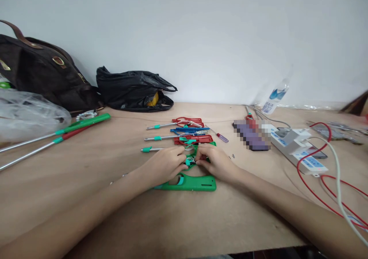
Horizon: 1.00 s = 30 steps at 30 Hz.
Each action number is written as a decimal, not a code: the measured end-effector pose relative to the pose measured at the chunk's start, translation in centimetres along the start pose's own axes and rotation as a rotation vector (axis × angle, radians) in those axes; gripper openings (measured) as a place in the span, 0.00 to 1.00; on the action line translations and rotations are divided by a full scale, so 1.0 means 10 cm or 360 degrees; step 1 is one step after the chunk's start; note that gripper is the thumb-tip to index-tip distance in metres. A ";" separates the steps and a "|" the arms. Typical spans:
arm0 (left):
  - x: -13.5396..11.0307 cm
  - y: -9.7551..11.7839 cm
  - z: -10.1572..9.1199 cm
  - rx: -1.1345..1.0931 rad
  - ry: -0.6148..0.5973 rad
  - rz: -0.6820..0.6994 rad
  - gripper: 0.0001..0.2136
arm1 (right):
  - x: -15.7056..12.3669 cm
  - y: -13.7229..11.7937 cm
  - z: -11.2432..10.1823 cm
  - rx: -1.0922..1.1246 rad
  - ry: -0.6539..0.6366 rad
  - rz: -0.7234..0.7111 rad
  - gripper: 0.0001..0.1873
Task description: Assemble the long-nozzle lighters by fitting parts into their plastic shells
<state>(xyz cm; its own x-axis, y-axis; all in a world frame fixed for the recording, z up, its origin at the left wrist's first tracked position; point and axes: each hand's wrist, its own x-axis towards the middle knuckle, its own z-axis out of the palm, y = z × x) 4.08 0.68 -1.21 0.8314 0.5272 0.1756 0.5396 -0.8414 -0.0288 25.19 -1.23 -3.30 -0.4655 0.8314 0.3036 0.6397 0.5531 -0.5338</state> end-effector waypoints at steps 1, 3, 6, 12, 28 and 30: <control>0.01 0.02 -0.01 -0.0015 -0.0004 -0.0064 0.07 | 0.00 0.00 0.00 -0.0004 0.0003 -0.0003 0.10; 0.04 0.07 -0.03 -0.0075 -0.0009 -0.0199 0.06 | 0.00 -0.01 0.00 -0.0015 0.0013 0.0000 0.10; 0.07 0.11 -0.06 -0.0202 -0.0006 -0.0383 0.04 | 0.00 -0.03 0.00 -0.0013 0.0024 0.0057 0.11; 0.09 0.16 -0.08 -0.0249 -0.0034 -0.0561 0.06 | 0.02 -0.08 0.00 0.0067 0.0039 0.0208 0.11; 0.02 0.22 -0.14 0.0203 -0.0310 -0.0100 0.07 | -0.03 -0.01 -0.05 -0.0460 -0.0204 -0.0469 0.07; 0.02 0.25 -0.18 0.0218 -0.0352 -0.0090 0.07 | -0.04 -0.02 -0.06 -0.0541 -0.0215 -0.0524 0.08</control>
<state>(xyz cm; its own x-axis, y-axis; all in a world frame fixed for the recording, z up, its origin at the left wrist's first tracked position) 5.36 -1.53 0.50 0.8002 0.5985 -0.0383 0.5863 -0.7940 -0.1607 25.56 -1.62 -2.85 -0.7372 0.6074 0.2958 0.5983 0.7904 -0.1319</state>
